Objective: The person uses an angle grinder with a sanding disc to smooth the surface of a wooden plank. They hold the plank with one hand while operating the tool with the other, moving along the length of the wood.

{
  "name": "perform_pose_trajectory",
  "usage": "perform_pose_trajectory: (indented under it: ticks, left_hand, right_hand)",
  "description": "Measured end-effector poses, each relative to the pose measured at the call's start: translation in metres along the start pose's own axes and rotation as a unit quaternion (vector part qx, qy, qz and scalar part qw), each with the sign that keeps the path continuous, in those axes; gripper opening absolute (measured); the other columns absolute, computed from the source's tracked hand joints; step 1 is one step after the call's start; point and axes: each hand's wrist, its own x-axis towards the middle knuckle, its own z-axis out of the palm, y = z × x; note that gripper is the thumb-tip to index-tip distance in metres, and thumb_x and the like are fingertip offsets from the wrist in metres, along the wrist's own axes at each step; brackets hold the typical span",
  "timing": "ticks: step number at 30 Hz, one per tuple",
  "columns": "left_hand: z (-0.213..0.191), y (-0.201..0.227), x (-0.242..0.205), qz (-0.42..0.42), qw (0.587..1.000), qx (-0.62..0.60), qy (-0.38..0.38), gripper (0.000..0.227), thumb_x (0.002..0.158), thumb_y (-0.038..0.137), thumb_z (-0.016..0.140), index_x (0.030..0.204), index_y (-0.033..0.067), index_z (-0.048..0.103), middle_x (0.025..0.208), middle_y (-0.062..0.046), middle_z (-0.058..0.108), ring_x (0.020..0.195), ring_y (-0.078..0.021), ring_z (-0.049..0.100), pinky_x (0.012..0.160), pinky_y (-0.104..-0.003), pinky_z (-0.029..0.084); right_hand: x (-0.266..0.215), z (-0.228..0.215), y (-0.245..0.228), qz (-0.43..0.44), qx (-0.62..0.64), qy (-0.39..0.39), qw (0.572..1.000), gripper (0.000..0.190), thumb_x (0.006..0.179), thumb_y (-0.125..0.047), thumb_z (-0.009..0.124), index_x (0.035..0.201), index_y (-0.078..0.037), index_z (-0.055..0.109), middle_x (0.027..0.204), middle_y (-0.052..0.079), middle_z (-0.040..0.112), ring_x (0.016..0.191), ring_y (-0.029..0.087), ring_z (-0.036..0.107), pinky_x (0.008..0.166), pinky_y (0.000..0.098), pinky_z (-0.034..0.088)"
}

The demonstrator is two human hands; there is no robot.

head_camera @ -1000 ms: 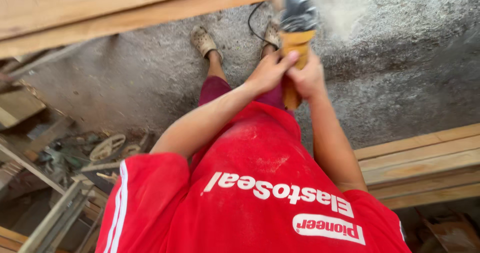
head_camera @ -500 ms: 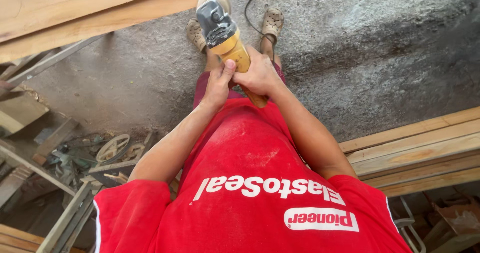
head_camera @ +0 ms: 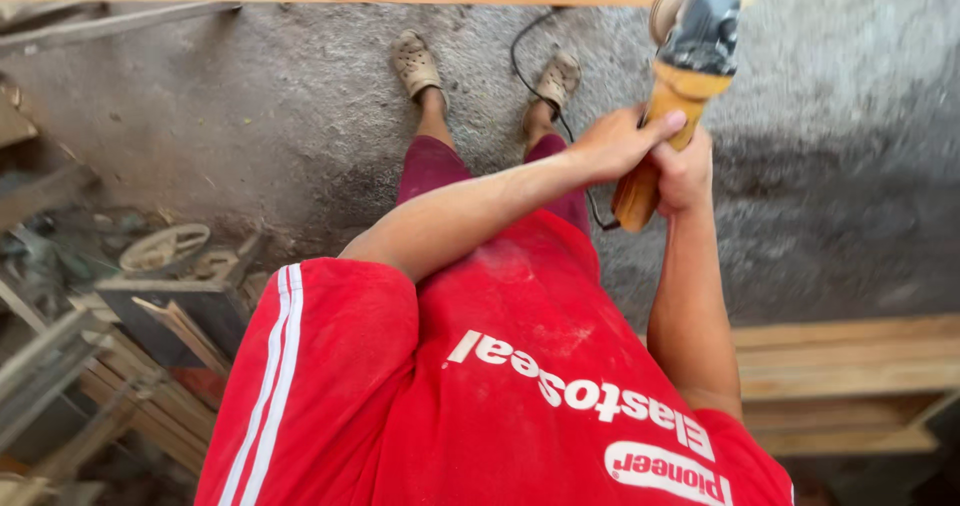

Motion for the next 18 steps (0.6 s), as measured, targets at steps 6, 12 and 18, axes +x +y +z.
perform_pose_trajectory:
  ticks: [6,12,18]
  left_hand:
    - [-0.082,-0.058,-0.079,0.012,0.991,-0.067,0.114,0.08,0.094,0.073,0.042,0.131,0.0063,0.067,0.118,-0.021,0.075,0.113,-0.0334,0.072,0.101,-0.042,0.05]
    - [-0.178,-0.106,-0.155,0.115,0.916,-0.328,0.2,0.065,0.104,0.055,0.053,0.132,-0.0019,0.065,0.123,-0.016,0.073,0.115,-0.0256,0.066,0.102,-0.035,0.051]
    - [-0.236,-0.123,-0.196,0.083,0.863,-0.454,0.203,0.068,0.1,0.054,0.053,0.136,-0.0037,0.057,0.124,-0.013,0.069,0.115,-0.0205,0.068,0.102,-0.033,0.055]
  right_hand:
    - [0.018,0.116,-0.002,-0.037,-0.266,-0.11,0.957,0.043,0.086,-0.028,0.074,0.121,-0.004,0.067,0.11,0.009,0.075,0.098,0.019,0.072,0.087,0.0341,0.058]
    - [0.039,0.256,-0.003,-0.029,-0.368,-0.215,0.904,0.052,0.083,-0.039,0.076,0.12,-0.005,0.065,0.103,0.011,0.076,0.09,0.021,0.074,0.08,0.0376,0.06]
    - [0.051,0.339,-0.005,-0.045,-0.46,-0.245,0.852,0.053,0.082,-0.039,0.08,0.117,-0.003,0.064,0.099,0.012,0.076,0.089,0.021,0.076,0.08,0.0371,0.06]
